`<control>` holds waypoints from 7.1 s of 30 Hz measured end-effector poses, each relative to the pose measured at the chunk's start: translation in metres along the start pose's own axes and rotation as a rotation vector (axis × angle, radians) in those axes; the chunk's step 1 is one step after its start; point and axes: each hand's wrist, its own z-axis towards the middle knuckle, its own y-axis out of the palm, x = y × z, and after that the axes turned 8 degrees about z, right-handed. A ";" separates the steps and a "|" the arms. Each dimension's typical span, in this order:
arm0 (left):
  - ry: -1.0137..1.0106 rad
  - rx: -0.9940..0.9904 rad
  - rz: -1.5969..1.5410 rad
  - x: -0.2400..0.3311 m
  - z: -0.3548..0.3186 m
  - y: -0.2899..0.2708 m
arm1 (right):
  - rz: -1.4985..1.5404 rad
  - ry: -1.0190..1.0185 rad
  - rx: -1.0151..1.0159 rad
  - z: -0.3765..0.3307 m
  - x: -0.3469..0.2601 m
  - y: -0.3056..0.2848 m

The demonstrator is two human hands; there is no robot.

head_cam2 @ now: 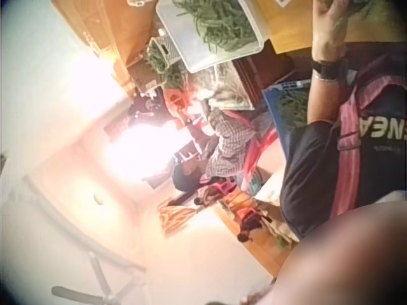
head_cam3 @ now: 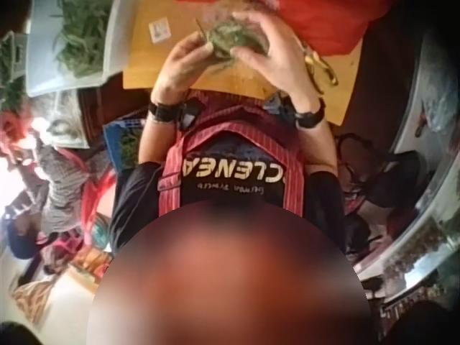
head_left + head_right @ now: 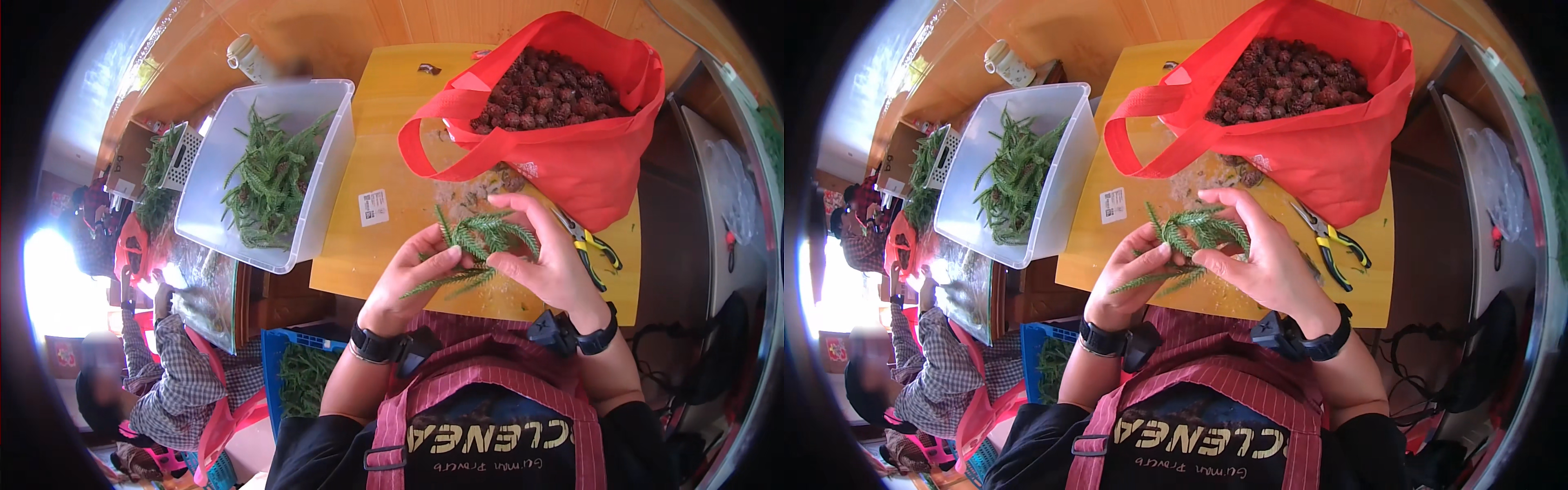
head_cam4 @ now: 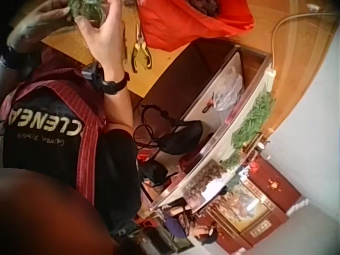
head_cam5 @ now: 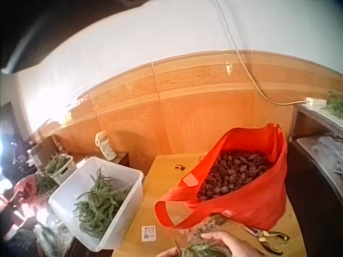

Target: Trimming green stems or branches using yellow pruners on a cutting board.

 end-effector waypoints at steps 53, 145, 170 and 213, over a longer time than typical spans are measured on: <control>0.301 0.118 0.206 -0.027 0.001 0.019 | 0.013 -0.054 0.147 -0.026 0.020 0.000; 0.102 0.060 0.620 -0.007 -0.001 0.026 | -0.465 -0.214 0.153 -0.029 0.011 0.013; -0.075 0.002 0.486 -0.007 -0.001 0.029 | -0.608 -0.233 0.103 -0.027 0.006 -0.027; 0.400 0.240 0.859 -0.022 0.003 0.029 | 0.015 0.424 -0.139 -0.075 0.004 -0.034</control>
